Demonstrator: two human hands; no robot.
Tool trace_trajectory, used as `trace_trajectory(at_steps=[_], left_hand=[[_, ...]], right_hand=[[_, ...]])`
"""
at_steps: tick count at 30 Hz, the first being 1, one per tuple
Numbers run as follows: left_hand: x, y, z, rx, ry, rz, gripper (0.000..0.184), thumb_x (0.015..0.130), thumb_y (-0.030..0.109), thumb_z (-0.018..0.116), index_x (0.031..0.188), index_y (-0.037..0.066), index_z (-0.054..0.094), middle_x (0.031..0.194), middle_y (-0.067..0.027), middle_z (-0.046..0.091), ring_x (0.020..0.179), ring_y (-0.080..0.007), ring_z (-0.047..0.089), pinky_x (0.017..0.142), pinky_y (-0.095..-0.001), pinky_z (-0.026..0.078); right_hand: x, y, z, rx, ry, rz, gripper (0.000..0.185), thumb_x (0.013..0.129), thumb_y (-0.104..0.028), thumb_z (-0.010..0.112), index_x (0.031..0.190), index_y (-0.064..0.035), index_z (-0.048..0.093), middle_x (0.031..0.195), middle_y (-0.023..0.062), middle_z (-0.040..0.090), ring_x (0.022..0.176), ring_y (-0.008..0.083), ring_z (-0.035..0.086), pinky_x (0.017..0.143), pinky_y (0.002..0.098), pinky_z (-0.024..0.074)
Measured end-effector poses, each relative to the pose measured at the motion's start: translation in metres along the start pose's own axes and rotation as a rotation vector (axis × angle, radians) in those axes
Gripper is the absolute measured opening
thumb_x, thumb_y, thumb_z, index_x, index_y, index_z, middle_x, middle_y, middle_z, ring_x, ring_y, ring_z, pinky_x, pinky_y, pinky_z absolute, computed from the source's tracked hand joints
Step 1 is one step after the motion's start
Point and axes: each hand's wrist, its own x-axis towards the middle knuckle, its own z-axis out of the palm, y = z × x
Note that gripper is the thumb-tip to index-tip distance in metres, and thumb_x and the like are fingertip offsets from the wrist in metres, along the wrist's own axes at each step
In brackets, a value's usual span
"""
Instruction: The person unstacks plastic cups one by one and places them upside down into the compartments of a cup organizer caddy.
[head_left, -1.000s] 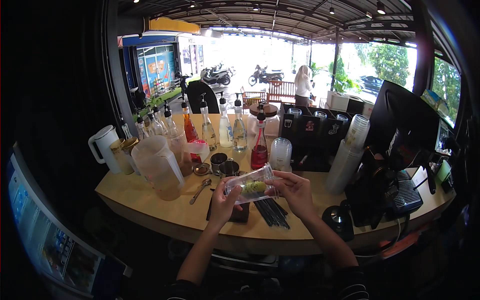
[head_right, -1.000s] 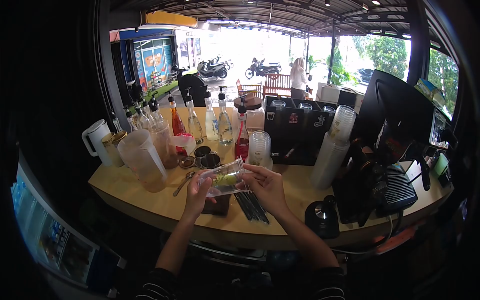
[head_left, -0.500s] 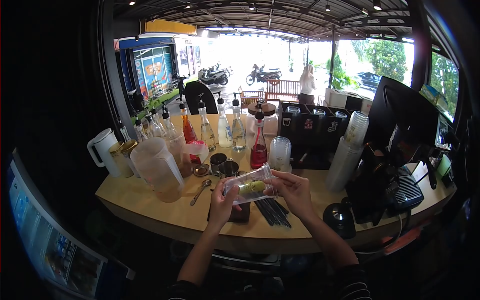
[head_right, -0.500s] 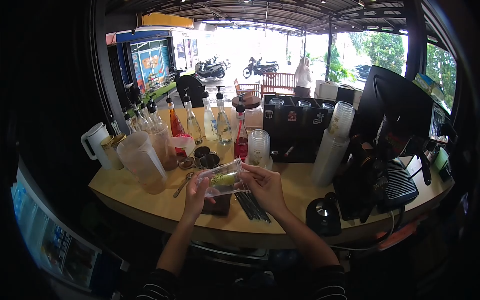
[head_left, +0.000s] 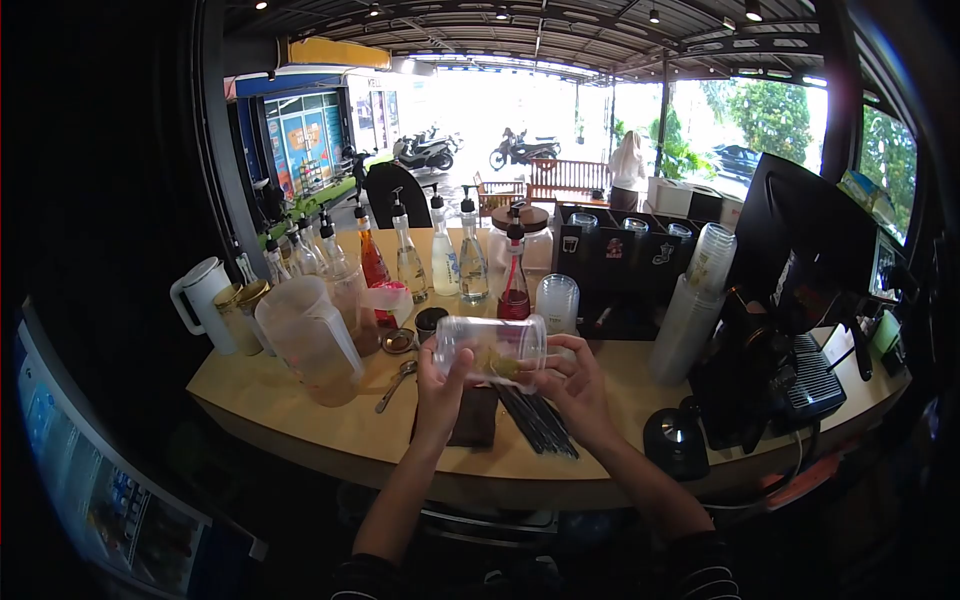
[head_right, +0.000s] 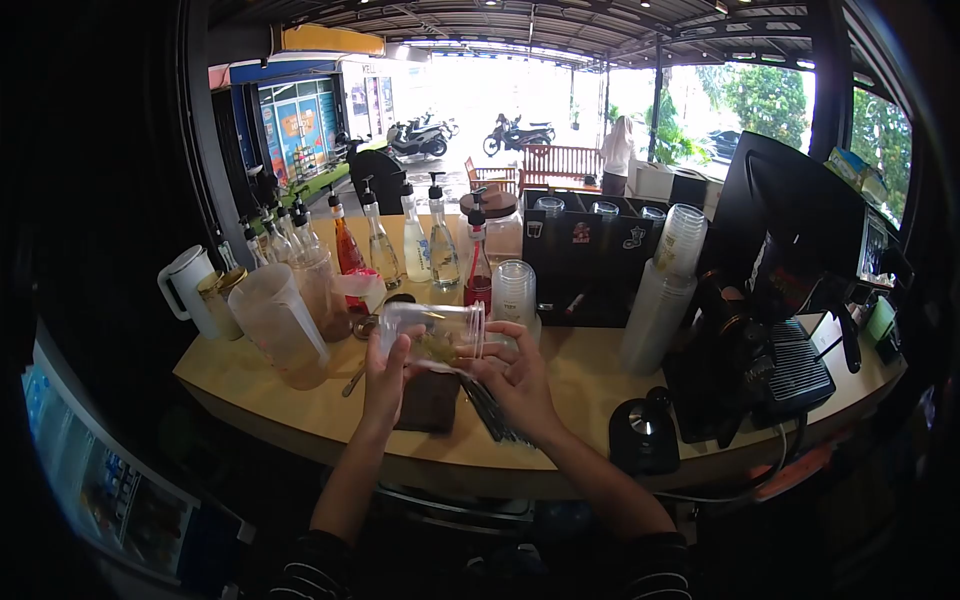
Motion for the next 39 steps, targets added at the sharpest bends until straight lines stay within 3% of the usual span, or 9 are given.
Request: trace_trajectory(at_steps=[3,9,11,13,17,25,31,33,39], left_hand=[[0.005,-0.012,0.008,0.038,-0.09,0.034,0.052,0.087,0.031,0.059,0.122,0.002,0.036,0.117,-0.0131,0.051,0.1,-0.0167,0.054,0.085,-0.0317,0.048],[0.019,0.004,0.043,0.008,-0.158,0.106,0.063,0.074,0.02,0.074,0.12,-0.002,0.037,0.11,-0.0107,0.047,0.106,-0.0169,0.048,0.093,-0.0309,0.04],[0.032,0.007,0.049,0.121,-0.235,0.301,0.067,0.07,0.018,0.077,0.12,-0.002,0.036,0.113,-0.0118,0.046,0.106,-0.0178,0.048,0.093,-0.031,0.04],[0.038,0.017,0.064,0.168,-0.171,0.366,0.068,0.067,0.017,0.079,0.118,-0.001,0.039,0.111,-0.012,0.047,0.105,-0.0183,0.05,0.092,-0.0314,0.042],[0.066,0.021,0.1,0.679,-0.18,0.63,0.07,0.056,0.023,0.083,0.112,0.003,0.044,0.105,-0.0115,0.05,0.095,-0.0219,0.053,0.081,-0.0343,0.045],[0.128,0.014,0.146,0.693,-0.083,0.842,0.066,0.064,0.022,0.078,0.116,0.004,0.044,0.108,-0.0113,0.049,0.1,-0.0254,0.049,0.089,-0.0376,0.039],[0.146,-0.05,0.119,0.899,-0.317,0.599,0.044,0.078,0.034,0.064,0.106,0.003,0.054,0.103,-0.0141,0.056,0.102,-0.0276,0.053,0.089,-0.037,0.04],[0.14,-0.044,0.12,0.919,-0.548,0.155,0.034,0.078,0.033,0.062,0.094,0.003,0.06,0.092,-0.0131,0.062,0.092,-0.027,0.06,0.082,-0.0361,0.045],[0.139,-0.045,0.12,0.954,-0.504,0.222,0.024,0.077,0.027,0.062,0.083,0.004,0.063,0.083,-0.0113,0.064,0.084,-0.0268,0.063,0.077,-0.0354,0.048]], right_hand=[[-0.002,0.006,0.006,-0.008,-0.033,-0.048,0.041,0.086,0.002,0.053,0.122,-0.0035,0.032,0.106,0.0155,0.057,0.101,0.0203,0.058,0.088,0.0298,0.0474],[-0.002,-0.013,-0.008,-0.073,-0.089,0.027,0.046,0.081,0.005,0.058,0.12,-0.0025,0.035,0.114,0.0122,0.05,0.112,0.02,0.05,0.095,0.0318,0.042],[0.003,-0.016,-0.034,-0.182,-0.037,-0.018,0.05,0.077,-0.001,0.066,0.119,-0.0018,0.038,0.114,0.0111,0.049,0.108,0.0196,0.052,0.091,0.0323,0.0435],[0.013,-0.043,-0.051,-0.79,0.171,-0.222,0.058,0.071,-0.01,0.073,0.118,-0.001,0.04,0.117,0.0114,0.046,0.102,0.0199,0.053,0.086,0.0327,0.0446],[0.044,-0.1,-0.046,-1.012,0.074,-0.506,0.07,0.064,-0.023,0.079,0.121,-0.0051,0.041,0.114,0.0122,0.045,0.098,0.0229,0.053,0.082,0.0343,0.0452],[0.147,-0.128,-0.084,-1.245,0.154,-0.608,0.064,0.064,-0.03,0.074,0.115,-0.0059,0.043,0.102,0.0149,0.048,0.091,0.034,0.055,0.072,0.0424,0.0471],[0.249,-0.092,-0.153,-1.358,0.251,-0.434,0.066,0.061,-0.03,0.075,0.112,-0.0002,0.046,0.104,0.0194,0.052,0.099,0.0342,0.053,0.082,0.0425,0.0446],[0.272,-0.081,-0.168,-1.377,0.25,-0.391,0.067,0.061,-0.03,0.075,0.112,0.0011,0.046,0.105,0.0213,0.052,0.1,0.0345,0.053,0.083,0.0425,0.0446],[0.306,-0.065,-0.195,-1.382,0.057,-0.185,0.063,0.06,-0.034,0.073,0.111,-0.0053,0.05,0.104,0.02,0.059,0.099,0.0333,0.058,0.084,0.041,0.0473]])
